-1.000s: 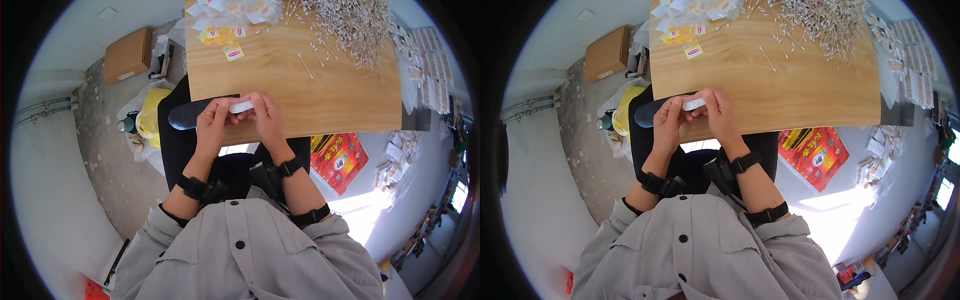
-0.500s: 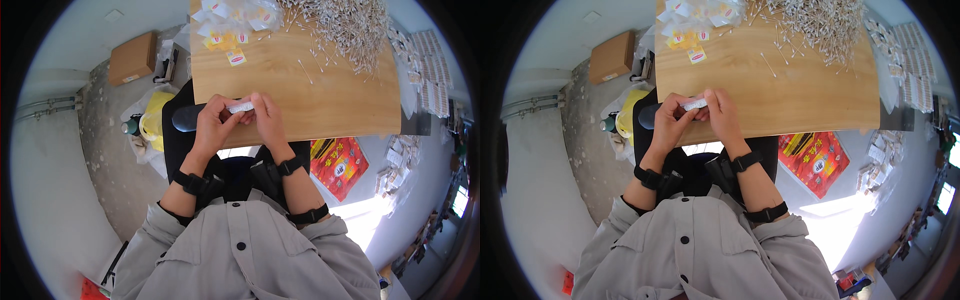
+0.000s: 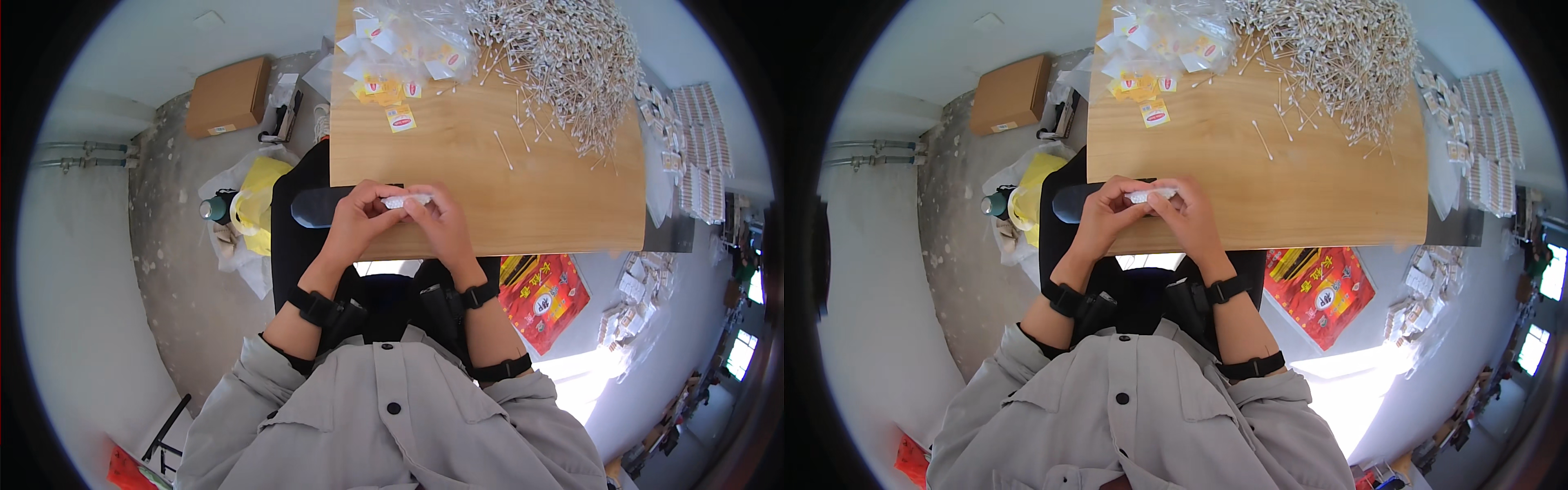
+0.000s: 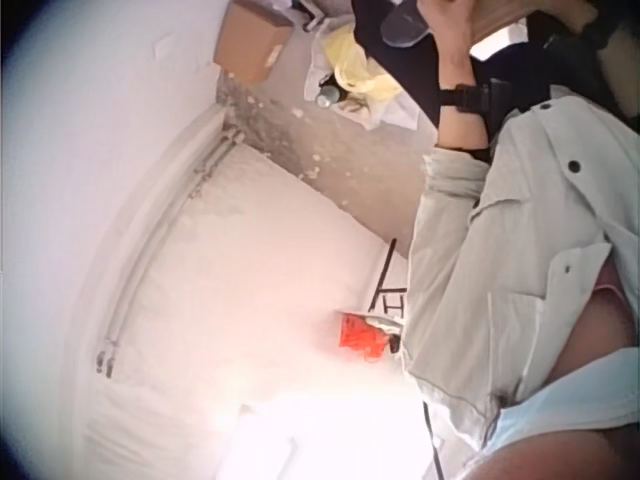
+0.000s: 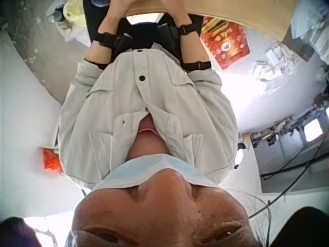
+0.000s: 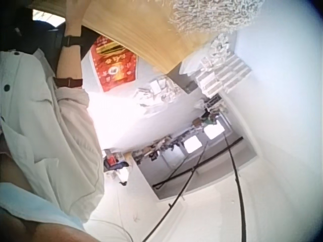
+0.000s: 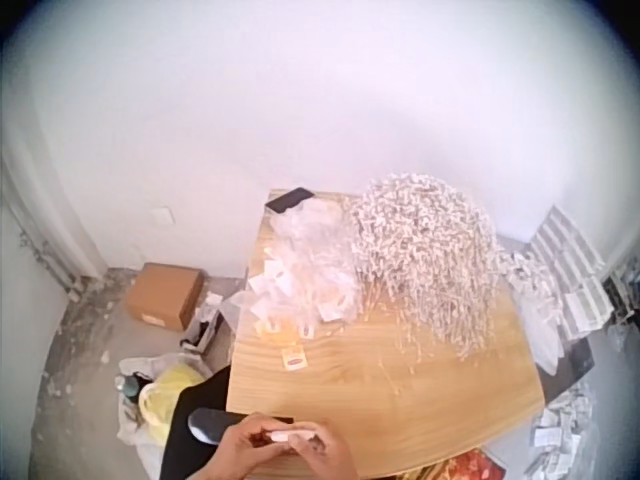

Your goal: The person sits on the floor and packs cotton swabs into small plastic sleeves. They gather swabs from a large pile on a wooden board, align them, and insert them into the packaging. The person then seals the packages and places them aside.

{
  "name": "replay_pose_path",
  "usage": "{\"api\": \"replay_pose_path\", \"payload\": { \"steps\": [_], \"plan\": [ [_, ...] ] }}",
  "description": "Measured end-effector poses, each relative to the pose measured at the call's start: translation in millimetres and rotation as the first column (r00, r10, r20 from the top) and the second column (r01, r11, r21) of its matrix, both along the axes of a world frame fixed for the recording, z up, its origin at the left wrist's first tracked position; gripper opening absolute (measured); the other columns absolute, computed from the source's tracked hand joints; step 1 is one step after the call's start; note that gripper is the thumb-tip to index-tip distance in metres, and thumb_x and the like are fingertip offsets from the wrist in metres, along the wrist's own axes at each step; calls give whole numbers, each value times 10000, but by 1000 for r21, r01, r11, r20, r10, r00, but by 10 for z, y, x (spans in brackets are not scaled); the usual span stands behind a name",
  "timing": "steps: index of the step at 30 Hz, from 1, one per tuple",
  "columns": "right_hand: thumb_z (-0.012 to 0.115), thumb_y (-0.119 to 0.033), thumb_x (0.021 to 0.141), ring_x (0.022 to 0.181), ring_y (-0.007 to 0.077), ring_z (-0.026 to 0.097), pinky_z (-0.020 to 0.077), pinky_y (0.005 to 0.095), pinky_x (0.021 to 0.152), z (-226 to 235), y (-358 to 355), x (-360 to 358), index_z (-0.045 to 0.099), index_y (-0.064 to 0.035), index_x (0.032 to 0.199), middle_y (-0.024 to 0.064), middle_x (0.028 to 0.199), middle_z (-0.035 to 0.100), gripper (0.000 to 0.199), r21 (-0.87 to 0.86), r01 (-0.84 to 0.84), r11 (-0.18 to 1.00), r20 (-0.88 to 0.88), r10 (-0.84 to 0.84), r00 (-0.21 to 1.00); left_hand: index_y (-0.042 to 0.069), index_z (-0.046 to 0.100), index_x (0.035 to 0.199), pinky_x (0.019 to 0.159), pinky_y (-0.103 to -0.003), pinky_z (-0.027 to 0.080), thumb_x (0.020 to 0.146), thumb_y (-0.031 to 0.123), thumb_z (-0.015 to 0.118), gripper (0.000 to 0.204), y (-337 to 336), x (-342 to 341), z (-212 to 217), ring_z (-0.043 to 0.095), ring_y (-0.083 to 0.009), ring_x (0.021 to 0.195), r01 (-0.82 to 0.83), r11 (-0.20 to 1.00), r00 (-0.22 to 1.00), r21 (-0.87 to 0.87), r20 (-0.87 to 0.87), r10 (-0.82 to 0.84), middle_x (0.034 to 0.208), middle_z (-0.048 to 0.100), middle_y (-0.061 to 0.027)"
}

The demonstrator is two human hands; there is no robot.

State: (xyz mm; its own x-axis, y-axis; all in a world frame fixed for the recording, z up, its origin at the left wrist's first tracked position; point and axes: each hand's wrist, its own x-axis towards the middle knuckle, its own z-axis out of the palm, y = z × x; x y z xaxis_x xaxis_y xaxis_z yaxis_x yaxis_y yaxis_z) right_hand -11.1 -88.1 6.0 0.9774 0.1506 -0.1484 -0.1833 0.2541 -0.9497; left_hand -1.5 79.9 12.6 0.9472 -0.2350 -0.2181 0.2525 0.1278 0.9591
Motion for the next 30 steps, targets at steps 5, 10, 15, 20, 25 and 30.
{"api": "replay_pose_path", "payload": {
  "steps": [5, 10, 15, 20, 25, 30],
  "plan": [
    [648, -103, 936, 979, 162, 646, 566, 276, 765, 158, 11, 13, 605, -1, 1153, 68, 1114, 551, 244, -111, 5, 994, 28, -2, 1000, 12, 645, 1149, 805, -240, 502, 885, 4, 676, 265, 20, -87, 83, 630, -116, 884, -68, 997, 995, -26, 67, 70, 1071, 603, -46],
    [636, -87, 933, 870, 128, 648, 530, 234, 694, 184, -95, 33, 671, -27, 1121, 62, 1069, 576, 201, -260, 31, 965, 202, 23, 979, 19, 641, 1141, 827, -250, 504, 913, 13, 648, 228, 60, -51, 164, 624, -122, 933, -47, 980, 975, 194, 223, 3, 1089, 596, -53],
    [623, -93, 940, 771, 117, 633, 527, 246, 675, 311, -115, 27, 688, 0, 1050, 66, 985, 583, 158, -373, 21, 928, 192, 55, 980, 10, 639, 1068, 777, -237, 499, 919, 49, 653, 155, 31, -46, 201, 611, -102, 877, -59, 979, 966, 194, 260, 7, 1047, 601, -47],
    [616, -114, 949, 732, 125, 649, 537, 247, 646, 365, 14, 12, 658, 25, 1003, 78, 964, 591, 155, -360, 51, 932, 17, -48, 999, 4, 628, 1002, 729, -225, 485, 939, 133, 651, 146, -47, -80, 236, 595, -82, 780, -105, 987, 992, 125, -54, 112, 925, 616, -24],
    [614, -134, 946, 705, 140, 669, 559, 250, 629, 337, 121, -21, 640, 53, 999, 96, 979, 615, 196, -284, 112, 952, -167, -164, 972, 27, 613, 951, 706, -230, 490, 952, 163, 633, 137, -151, -116, 234, 587, -78, 761, -256, 966, 913, -33, -338, 230, 894, 618, -17],
    [574, -156, 951, 712, 132, 661, 552, 248, 641, 353, 155, -6, 657, 37, 986, 78, 897, 663, 213, -145, 143, 979, -295, -181, 938, -1, 644, 1062, 774, -256, 534, 943, 36, 588, 137, -157, -197, 219, 622, -112, 865, -217, 968, 973, 129, 112, 204, 1046, 586, -65]
  ]
}}
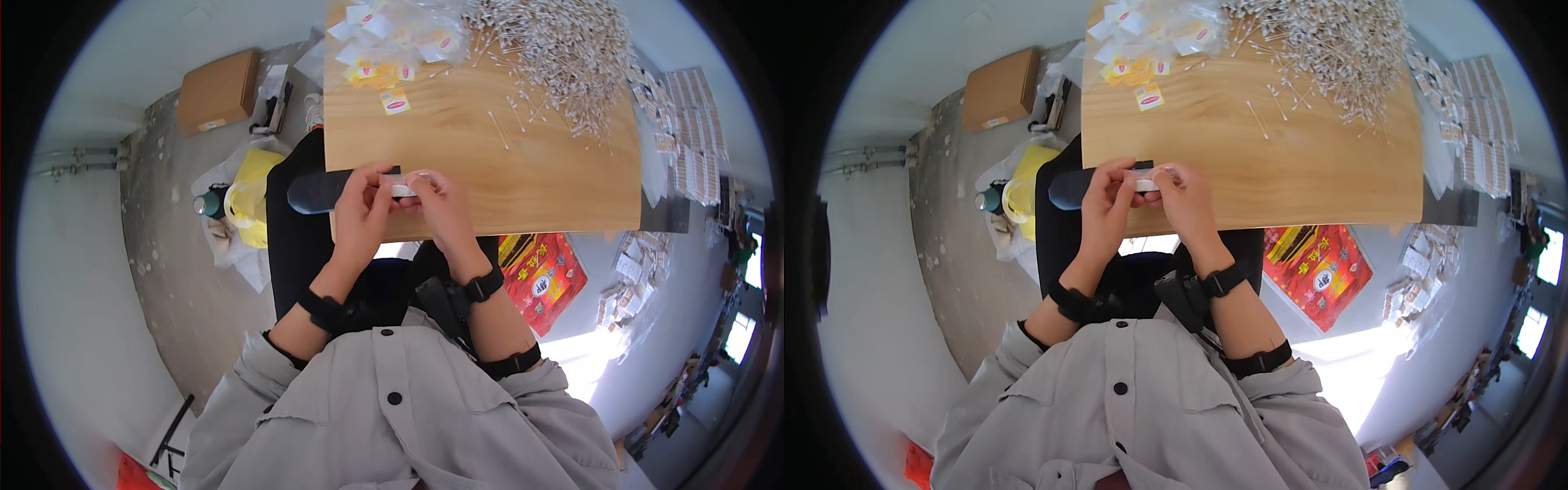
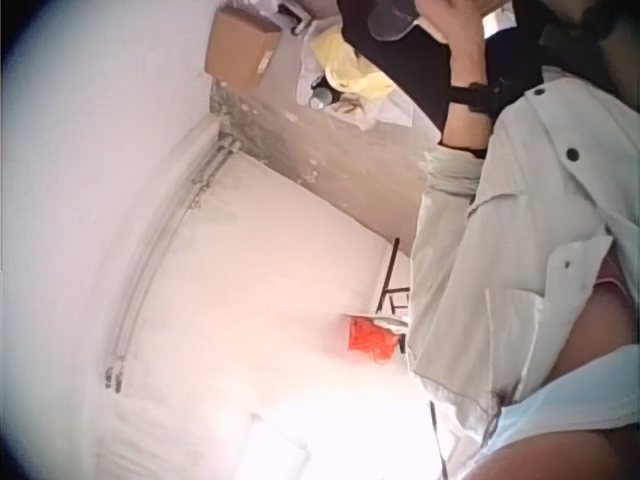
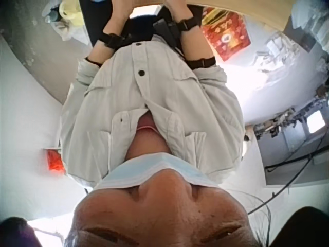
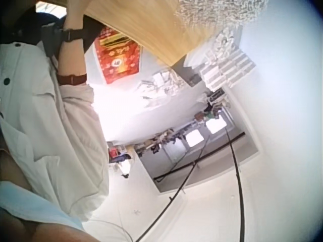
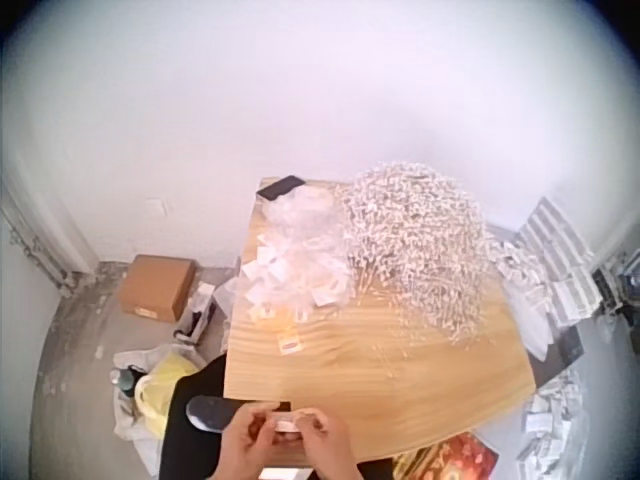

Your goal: The person sits on the floor and packs cotton swabs into small plastic sleeves. They gather swabs from a large pile on a wooden board, align them, and insert them into the packaging. The person then seals the packages and places them aside.

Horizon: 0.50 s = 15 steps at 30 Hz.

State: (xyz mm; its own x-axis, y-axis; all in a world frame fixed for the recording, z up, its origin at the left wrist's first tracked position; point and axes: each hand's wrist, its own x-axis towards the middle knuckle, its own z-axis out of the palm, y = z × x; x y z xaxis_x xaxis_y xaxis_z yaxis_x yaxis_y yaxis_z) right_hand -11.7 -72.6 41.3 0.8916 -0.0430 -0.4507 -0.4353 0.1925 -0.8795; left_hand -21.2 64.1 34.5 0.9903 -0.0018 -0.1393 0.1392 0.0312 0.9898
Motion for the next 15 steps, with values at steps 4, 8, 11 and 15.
{"api": "replay_pose_path", "payload": {
  "steps": [4, 8, 11, 15],
  "plan": [
    [531, -190, 968, 711, 88, 609, 485, 218, 614, -51, -108, 36, 678, 3, 1002, 50, 863, 671, 245, 129, -67, 989, -38, 72, 997, 27, 667, 1177, 839, -262, 557, 875, -57, 625, 316, 88, -15, 136, 662, -159, 939, 167, 923, 951, 346, 192, -244, 1107, 559, -85],
    [534, -231, 981, 682, 60, 555, 428, 206, 589, -178, -192, 44, 686, -23, 1015, 21, 851, 649, 260, 265, -88, 960, 34, 82, 996, 31, 681, 1160, 825, -268, 567, 828, -47, 697, 342, 93, 85, 163, 675, -159, 928, 226, 938, 949, 262, 157, -273, 1108, 559, -77],
    [556, -222, 975, 672, 72, 542, 424, 221, 586, -100, -202, 37, 684, -64, 1048, 14, 909, 629, 216, 283, -1, 959, -7, 3, 1000, 21, 690, 1119, 747, -238, 555, 811, -31, 727, 314, 106, 128, 130, 671, -125, 862, 240, 941, 953, 239, 125, -275, 1048, 582, -59],
    [604, -116, 916, 700, 134, 590, 467, 284, 595, 23, -205, -24, 663, -114, 1115, 27, 1005, 591, 207, -535, 250, 807, 418, -4, 908, 12, 690, 1071, 681, -224, 532, 813, -27, 727, 263, 109, 168, 133, 666, -99, 808, 235, 915, 948, 329, 130, -291, 978, 602, -42]
  ]
}}
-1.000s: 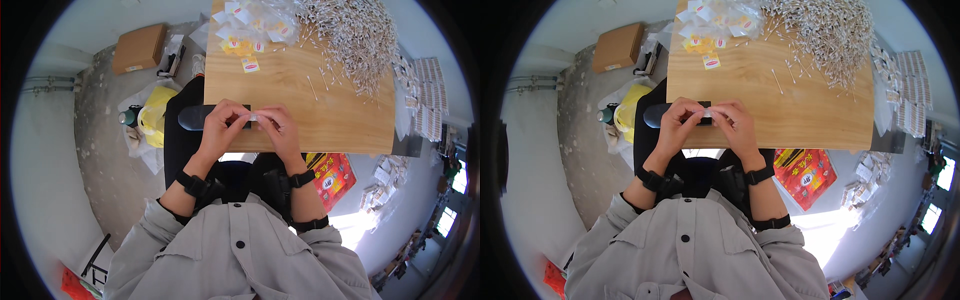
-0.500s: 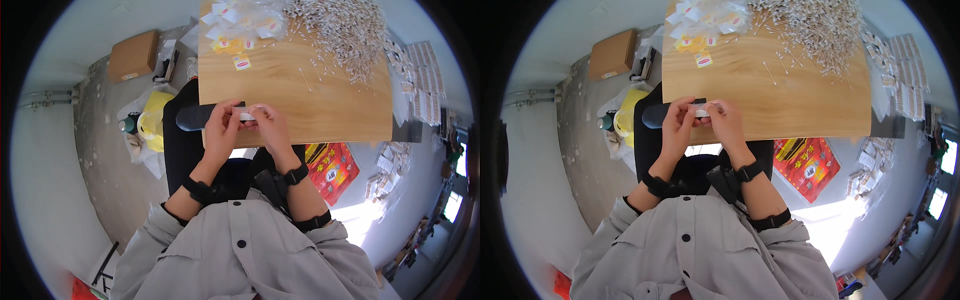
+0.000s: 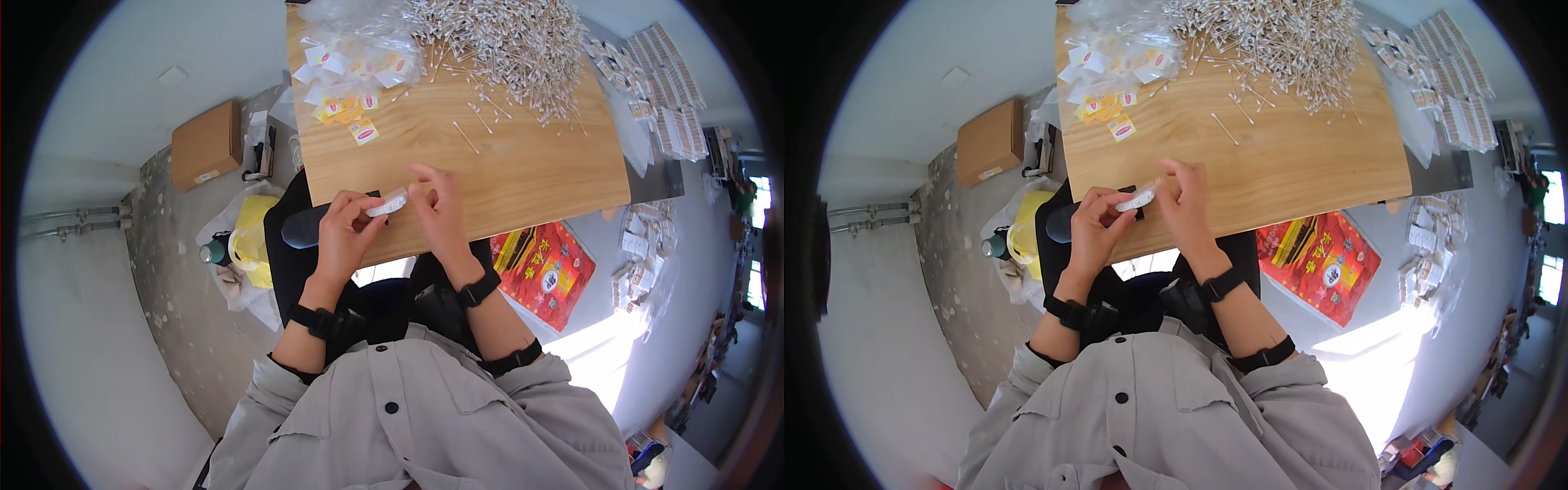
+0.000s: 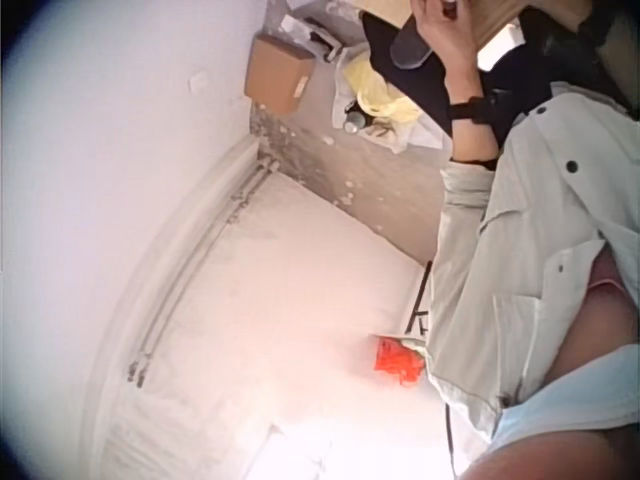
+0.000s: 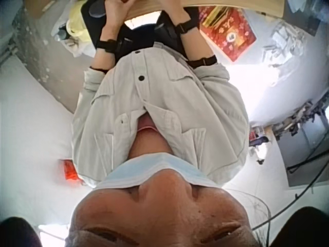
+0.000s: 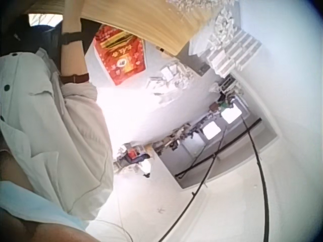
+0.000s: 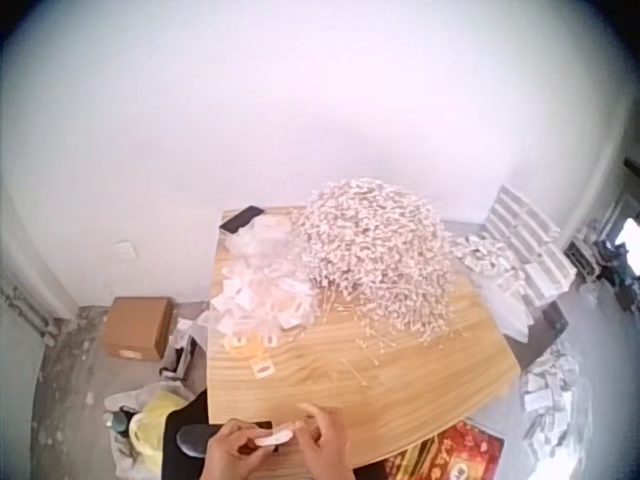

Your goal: The person sits on the floor and packs cotton swabs into small plastic sleeves. They gather swabs from a large pile on a wooden board, align them, and insert them into the packaging. The person then seals the packages and places them aside.

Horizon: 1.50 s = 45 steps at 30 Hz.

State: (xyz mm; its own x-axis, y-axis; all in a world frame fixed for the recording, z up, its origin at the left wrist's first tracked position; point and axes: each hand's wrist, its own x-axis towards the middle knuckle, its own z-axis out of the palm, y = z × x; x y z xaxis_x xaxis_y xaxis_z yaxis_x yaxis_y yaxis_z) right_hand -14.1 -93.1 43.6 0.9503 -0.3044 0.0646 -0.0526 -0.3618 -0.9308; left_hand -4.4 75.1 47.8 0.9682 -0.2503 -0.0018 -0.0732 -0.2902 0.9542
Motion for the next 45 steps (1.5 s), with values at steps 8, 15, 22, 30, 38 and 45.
{"api": "replay_pose_path", "payload": {
  "steps": [8, 15, 22, 30, 38, 45],
  "plan": [
    [658, -88, 849, 803, 300, 619, 503, 401, 659, 227, -37, 38, 644, -82, 972, 74, 957, 563, 124, -364, -415, 834, 28, 455, 890, -2, 688, 1038, 667, -231, 535, 808, -50, 720, 236, 36, 16, -9, 668, -103, 757, -42, 999, 999, 22, 4, 42, 938, 636, -54],
    [649, -96, 860, 793, 307, 610, 499, 401, 656, 220, -19, 89, 637, -89, 961, 79, 918, 562, 102, -402, -428, 809, 51, 486, 872, 32, 691, 1002, 627, -266, 528, 786, 47, 763, 227, 82, 49, -11, 668, -156, 689, -67, 988, 991, 136, 124, 50, 867, 650, -76],
    [656, -91, 862, 791, 301, 610, 491, 383, 658, 211, -60, 144, 657, -103, 1018, 84, 900, 566, 157, -486, -471, 736, 14, 545, 838, 50, 694, 978, 610, -302, 517, 794, 107, 766, 206, 113, 130, 19, 657, -206, 659, -28, 961, 975, 276, 219, -35, 854, 646, -93],
    [618, -89, 829, 788, 313, 636, 513, 419, 630, 306, 75, 159, 636, -85, 908, 105, 898, 567, 81, -673, -441, 594, -136, 487, 863, 9, 698, 1008, 637, -273, 515, 818, 59, 744, 202, 216, 191, 69, 653, -171, 672, 96, 963, 979, 251, 153, -138, 835, 668, -101],
    [651, -96, 802, 758, 345, 626, 509, 444, 649, 336, 105, 252, 654, -66, 886, 127, 863, 558, 89, -643, -510, 571, -158, 552, 819, 29, 673, 942, 578, -268, 479, 799, 97, 768, 185, 241, 180, 24, 614, -144, 634, 87, 982, 996, 168, -14, -86, 756, 656, -58],
    [616, -102, 939, 759, 158, 658, 550, 295, 675, 483, -197, 144, 643, -59, 1102, 39, 1004, 648, 171, 569, -251, 783, -220, 439, 871, 47, 555, 1101, 607, -166, 398, 769, 62, 808, 417, 325, -72, 228, 463, -20, 681, -233, 939, 969, -253, -142, 202, 877, 583, 13]
  ]
}}
